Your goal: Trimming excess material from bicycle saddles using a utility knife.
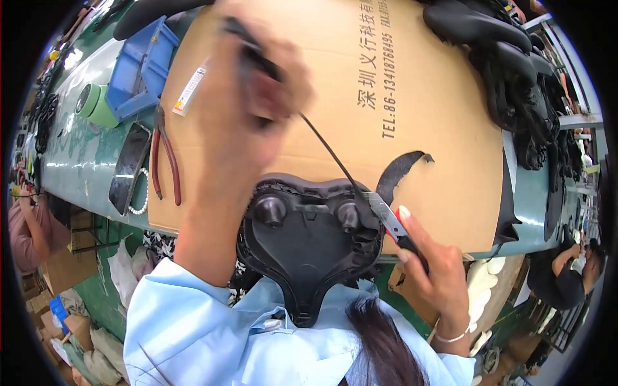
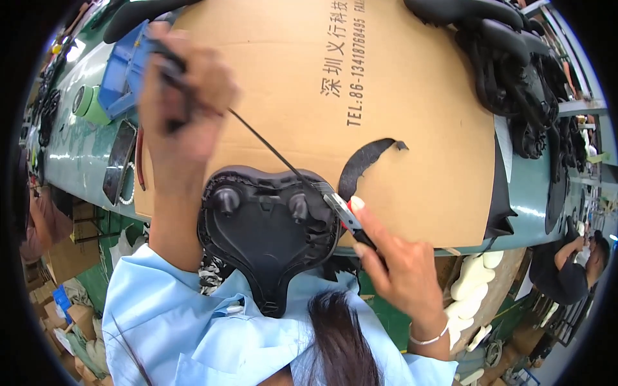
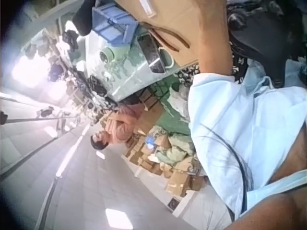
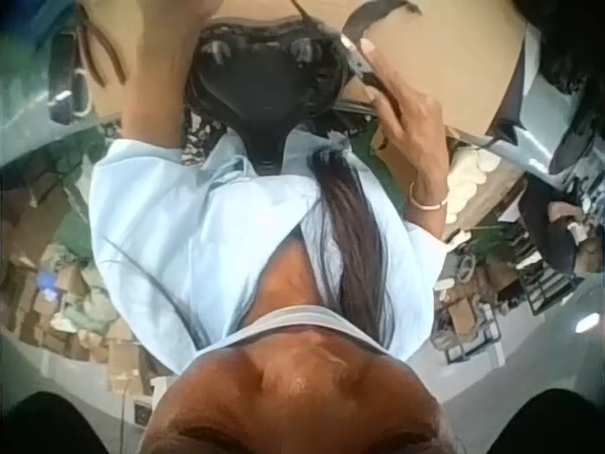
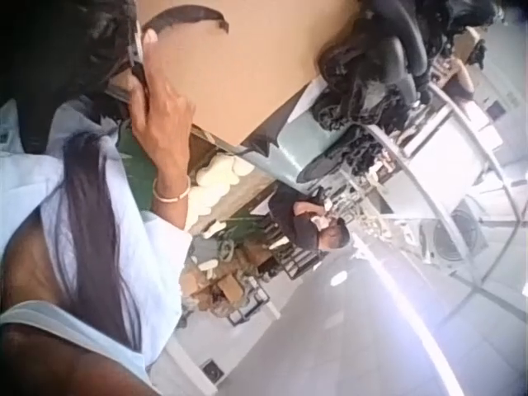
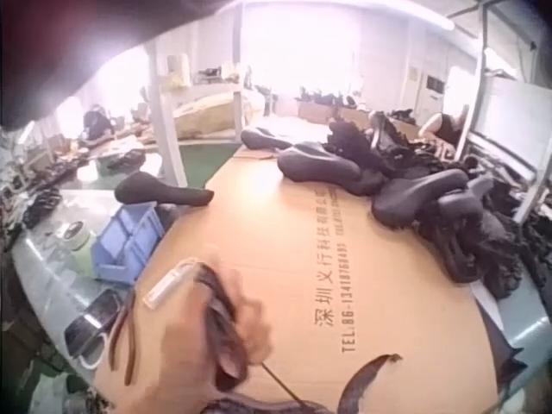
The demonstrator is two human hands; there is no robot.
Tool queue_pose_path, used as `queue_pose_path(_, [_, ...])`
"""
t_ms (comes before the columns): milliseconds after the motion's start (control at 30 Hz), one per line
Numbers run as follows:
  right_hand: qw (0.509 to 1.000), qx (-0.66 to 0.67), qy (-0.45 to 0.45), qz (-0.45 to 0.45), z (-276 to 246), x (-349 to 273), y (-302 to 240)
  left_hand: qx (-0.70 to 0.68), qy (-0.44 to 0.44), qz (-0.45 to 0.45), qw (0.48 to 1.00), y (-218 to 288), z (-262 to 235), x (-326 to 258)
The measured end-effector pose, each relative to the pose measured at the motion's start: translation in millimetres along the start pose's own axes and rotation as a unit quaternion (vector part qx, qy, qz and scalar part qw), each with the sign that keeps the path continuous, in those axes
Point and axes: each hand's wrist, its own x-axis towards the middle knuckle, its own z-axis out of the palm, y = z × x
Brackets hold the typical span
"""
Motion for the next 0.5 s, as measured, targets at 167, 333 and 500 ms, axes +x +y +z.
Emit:
queue_pose_path(167, [0.996, -0.082, 0.022, 0.038, 1.9, -20.9, -30.4, 0.369, 0.125, 0.134, 0.911, 28.0, 17.3, -14.0])
queue_pose_path(333, [0.993, -0.120, -0.010, -0.001, -14.0, 14.5, -30.6, 0.632, -0.236, -0.121, 0.728, 3.3, -0.6, -39.5])
queue_pose_path(500, [0.970, -0.242, -0.017, -0.013, -10.4, 1.1, -52.2, 0.442, 0.015, -0.320, 0.838, 17.3, -4.3, -36.0])
